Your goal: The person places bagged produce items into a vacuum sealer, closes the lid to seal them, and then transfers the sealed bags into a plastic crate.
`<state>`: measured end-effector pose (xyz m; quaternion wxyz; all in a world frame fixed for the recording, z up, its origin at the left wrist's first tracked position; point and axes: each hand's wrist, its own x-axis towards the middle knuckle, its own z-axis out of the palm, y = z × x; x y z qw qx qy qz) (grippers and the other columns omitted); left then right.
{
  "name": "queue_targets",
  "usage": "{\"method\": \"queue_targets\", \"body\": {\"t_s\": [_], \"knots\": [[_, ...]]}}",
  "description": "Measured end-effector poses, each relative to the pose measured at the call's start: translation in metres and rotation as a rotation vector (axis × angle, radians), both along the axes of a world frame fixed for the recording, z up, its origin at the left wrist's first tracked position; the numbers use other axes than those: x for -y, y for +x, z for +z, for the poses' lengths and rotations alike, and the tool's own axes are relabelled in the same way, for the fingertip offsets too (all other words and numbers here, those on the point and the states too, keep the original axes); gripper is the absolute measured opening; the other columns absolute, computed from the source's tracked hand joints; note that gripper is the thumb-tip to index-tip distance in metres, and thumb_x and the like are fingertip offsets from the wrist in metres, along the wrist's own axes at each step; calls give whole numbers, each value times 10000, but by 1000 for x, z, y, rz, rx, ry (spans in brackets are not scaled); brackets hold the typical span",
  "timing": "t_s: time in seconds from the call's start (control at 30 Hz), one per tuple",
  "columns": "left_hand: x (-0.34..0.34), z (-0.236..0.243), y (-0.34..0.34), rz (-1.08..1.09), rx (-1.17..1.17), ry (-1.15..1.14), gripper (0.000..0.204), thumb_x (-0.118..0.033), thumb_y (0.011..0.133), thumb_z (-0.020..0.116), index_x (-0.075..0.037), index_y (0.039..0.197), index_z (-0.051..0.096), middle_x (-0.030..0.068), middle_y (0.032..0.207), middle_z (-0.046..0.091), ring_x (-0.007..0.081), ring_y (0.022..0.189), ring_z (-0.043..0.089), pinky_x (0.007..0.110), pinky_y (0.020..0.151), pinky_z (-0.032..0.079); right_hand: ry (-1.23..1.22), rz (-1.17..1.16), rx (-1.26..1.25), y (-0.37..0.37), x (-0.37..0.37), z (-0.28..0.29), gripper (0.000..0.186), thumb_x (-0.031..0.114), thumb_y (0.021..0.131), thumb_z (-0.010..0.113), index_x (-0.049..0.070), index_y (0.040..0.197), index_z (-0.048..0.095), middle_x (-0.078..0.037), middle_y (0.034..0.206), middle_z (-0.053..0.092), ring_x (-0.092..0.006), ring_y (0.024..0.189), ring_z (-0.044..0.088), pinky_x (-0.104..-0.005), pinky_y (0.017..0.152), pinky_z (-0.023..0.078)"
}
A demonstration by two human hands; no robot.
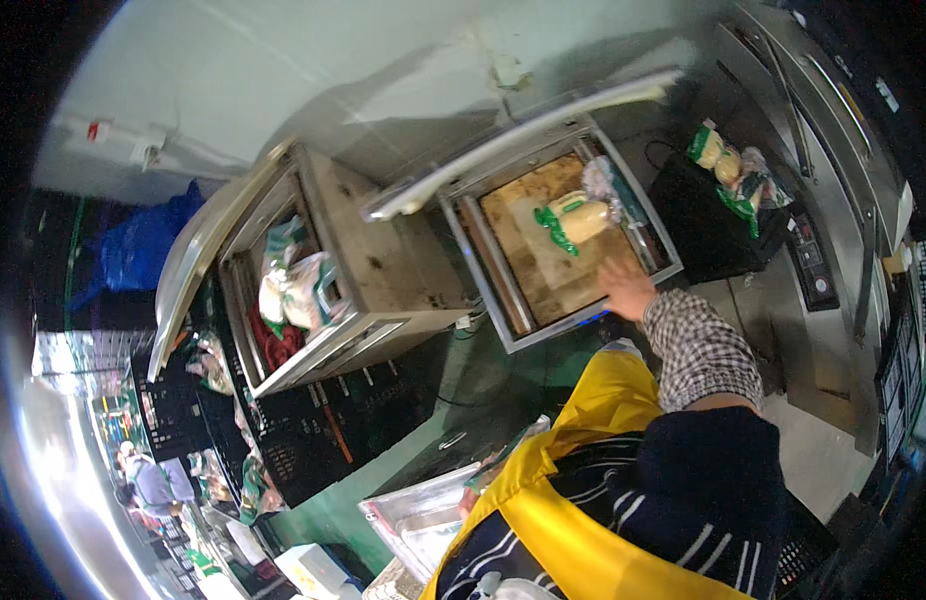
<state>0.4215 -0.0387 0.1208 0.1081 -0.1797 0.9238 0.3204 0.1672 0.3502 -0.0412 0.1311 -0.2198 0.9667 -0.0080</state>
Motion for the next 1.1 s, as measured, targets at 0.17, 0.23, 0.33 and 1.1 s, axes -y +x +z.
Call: {"method": "queue_targets", "body": {"t_s": [0.17, 0.23, 0.33, 1.1], "knots": [[-60, -6, -44, 96, 14, 36, 214, -177, 881, 608, 35, 909, 594, 193, 759, 575, 301, 657, 543, 379, 594, 440, 130, 155, 152, -33, -118, 1, 609, 506, 891, 510, 84, 1331, 508, -53, 1442, 400, -253, 1391, 228, -477, 1163, 69], [-82, -3, -67, 189, -10, 39, 229, -185, 889, 600, 42, 924, 593, 193, 785, 584, 291, 677, 550, 374, 611, 448, 35, 181, 52, -31, -140, -2, 576, 477, 879, 534, 80, 1297, 542, -53, 1409, 434, -255, 1358, 282, -480, 1154, 107], [-110, 2, -97, 351, -69, 44, 252, -196, 900, 588, 52, 946, 592, 194, 823, 597, 276, 708, 562, 366, 637, 460, -37, 96, -37, -38, -143, 6, 412, 342, 847, 572, 81, 1162, 617, -55, 1241, 532, -254, 1194, 427, -488, 1041, 274], [-200, -23, -263, -68, -264, 144, 266, -123, 942, 528, 99, 830, 624, 98, 718, 650, 144, 606, 511, 344, 533, 397, -1944, -1135, 250, -114, -138, 30, 778, 18, 651, 785, 11, 1318, 384, -106, 1253, 522, -207, 1150, 516, -381, 984, 438]]}}
